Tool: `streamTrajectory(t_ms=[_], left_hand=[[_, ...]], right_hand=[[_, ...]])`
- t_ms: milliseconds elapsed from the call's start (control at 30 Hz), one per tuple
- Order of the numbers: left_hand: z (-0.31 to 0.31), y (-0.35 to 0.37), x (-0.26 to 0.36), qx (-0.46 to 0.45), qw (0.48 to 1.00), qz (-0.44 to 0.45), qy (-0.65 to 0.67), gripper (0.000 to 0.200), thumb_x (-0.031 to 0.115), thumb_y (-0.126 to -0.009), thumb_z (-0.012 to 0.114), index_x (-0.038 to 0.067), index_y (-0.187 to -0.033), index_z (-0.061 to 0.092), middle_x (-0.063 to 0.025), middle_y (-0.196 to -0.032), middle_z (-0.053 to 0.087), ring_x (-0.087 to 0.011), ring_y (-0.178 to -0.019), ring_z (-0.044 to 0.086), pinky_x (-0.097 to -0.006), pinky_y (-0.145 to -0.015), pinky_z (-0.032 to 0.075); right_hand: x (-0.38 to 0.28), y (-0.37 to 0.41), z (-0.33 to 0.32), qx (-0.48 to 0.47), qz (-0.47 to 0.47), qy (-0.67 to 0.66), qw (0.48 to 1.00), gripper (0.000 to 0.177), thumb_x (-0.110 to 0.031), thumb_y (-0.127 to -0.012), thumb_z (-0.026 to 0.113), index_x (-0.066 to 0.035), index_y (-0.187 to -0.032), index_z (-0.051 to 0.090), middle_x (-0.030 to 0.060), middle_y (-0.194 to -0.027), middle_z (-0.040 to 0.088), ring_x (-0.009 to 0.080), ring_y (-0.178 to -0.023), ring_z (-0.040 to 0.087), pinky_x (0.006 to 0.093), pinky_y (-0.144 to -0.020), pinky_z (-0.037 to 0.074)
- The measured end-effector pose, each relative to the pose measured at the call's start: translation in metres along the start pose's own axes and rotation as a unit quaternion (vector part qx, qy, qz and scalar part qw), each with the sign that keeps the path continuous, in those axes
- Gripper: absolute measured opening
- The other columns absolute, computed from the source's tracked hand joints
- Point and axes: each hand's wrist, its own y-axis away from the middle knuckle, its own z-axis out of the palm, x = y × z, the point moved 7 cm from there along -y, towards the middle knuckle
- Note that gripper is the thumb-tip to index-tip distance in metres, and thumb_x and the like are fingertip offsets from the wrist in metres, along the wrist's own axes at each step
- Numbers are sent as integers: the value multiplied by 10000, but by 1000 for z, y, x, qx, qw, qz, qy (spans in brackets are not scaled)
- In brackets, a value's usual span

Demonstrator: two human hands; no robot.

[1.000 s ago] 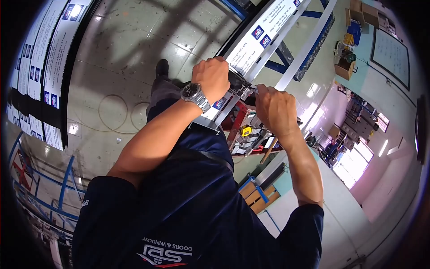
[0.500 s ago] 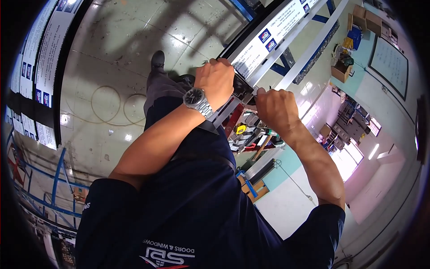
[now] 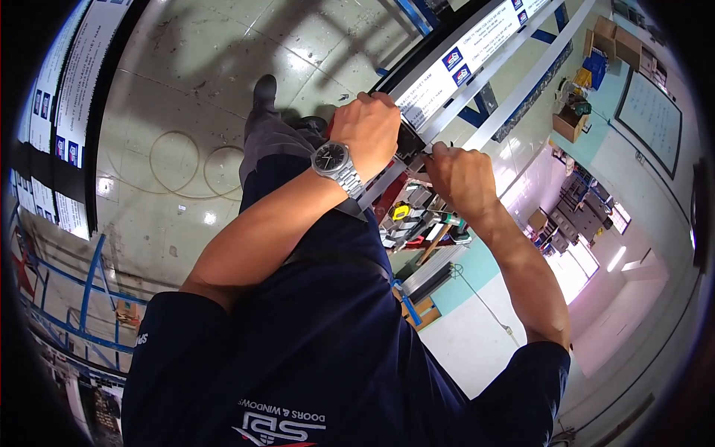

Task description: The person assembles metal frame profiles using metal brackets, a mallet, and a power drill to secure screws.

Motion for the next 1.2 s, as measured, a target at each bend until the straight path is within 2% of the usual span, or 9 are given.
streamTrajectory(t_ms=[633, 767, 800, 833, 900, 967, 1100, 1167, 1200], left_hand=[[1, -1, 5, -21, 998, -8, -55, 292, 107, -748, 716, -77, -966, 652, -235, -805, 704, -396, -782, 716, -459, -724, 584], [8, -6, 1, -39, 992, -11, -119, 262, 157, -808, 679, -47, -971, 673, -251, -823, 709, -418, -792, 709, -489, -749, 570], [7, -7, 4, -32, 991, -9, -128, 257, 160, -810, 677, -49, -960, 675, -255, -825, 707, -417, -803, 708, -495, -761, 565], [7, -6, 4, -26, 990, -13, -136, 253, 162, -813, 675, -51, -949, 677, -260, -827, 705, -416, -815, 707, -501, -773, 561], [9, -7, 3, -21, 991, -1, -136, 252, 173, -814, 667, -37, -953, 684, -264, -839, 702, -430, -840, 695, -514, -793, 551], [6, -6, 4, 0, 991, -9, -130, 253, 187, -814, 655, -11, -967, 690, -274, -852, 694, -454, -845, 677, -520, -793, 547], [16, -11, -18, 46, 967, 92, -233, 236, 210, -822, 634, 24, -955, 692, -238, -866, 703, -452, -838, 665, -541, -778, 540], [12, -15, -12, 27, 973, 78, -217, 242, 218, -822, 637, 18, -948, 689, -237, -858, 701, -445, -830, 666, -534, -760, 537], [10, -14, -12, 4, 980, 51, -191, 248, 225, -822, 640, 12, -940, 686, -236, -850, 699, -437, -823, 667, -527, -743, 534]], right_hand=[[10, -6, 12, 57, 20, -20, 998, 400, -384, -979, 583, -58, -751, 615, 139, -636, 657, 310, -545, 673, 396, -503, 534], [15, 13, -6, 104, 90, -86, 987, 612, -608, -915, 596, -4, -868, 688, 154, -636, 655, 359, -604, 684, 440, -571, 547], [29, 26, -10, 170, 132, -159, 964, 761, -709, -868, 588, 30, -1002, 709, 180, -666, 661, 360, -606, 672, 430, -614, 548], [50, 45, -14, 199, 191, -252, 928, 678, -650, -905, 580, 16, -957, 694, 179, -727, 697, 326, -657, 701, 413, -636, 554], [98, 99, 31, 278, 331, -477, 765, 534, -523, -922, 645, 7, -957, 702, 160, -667, 670, 253, -612, 691, 382, -610, 532], [126, 152, 117, 274, 444, -465, 716, 374, -368, -935, 671, 3, -922, 715, 143, -602, 627, 200, -567, 670, 358, -569, 507], [78, 194, 375, 149, 585, -653, 456, 368, -344, -896, 674, 20, -874, 724, 169, -675, 679, 248, -634, 708, 388, -637, 551], [61, 184, 438, 132, 589, -589, 537, 432, -392, -850, 707, 34, -918, 732, 227, -844, 731, 352, -784, 732, 428, -764, 574], [58, 172, 460, 138, 585, -599, 530, 432, -392, -850, 707, 34, -918, 732, 227, -844, 731, 352, -784, 732, 428, -764, 574]])
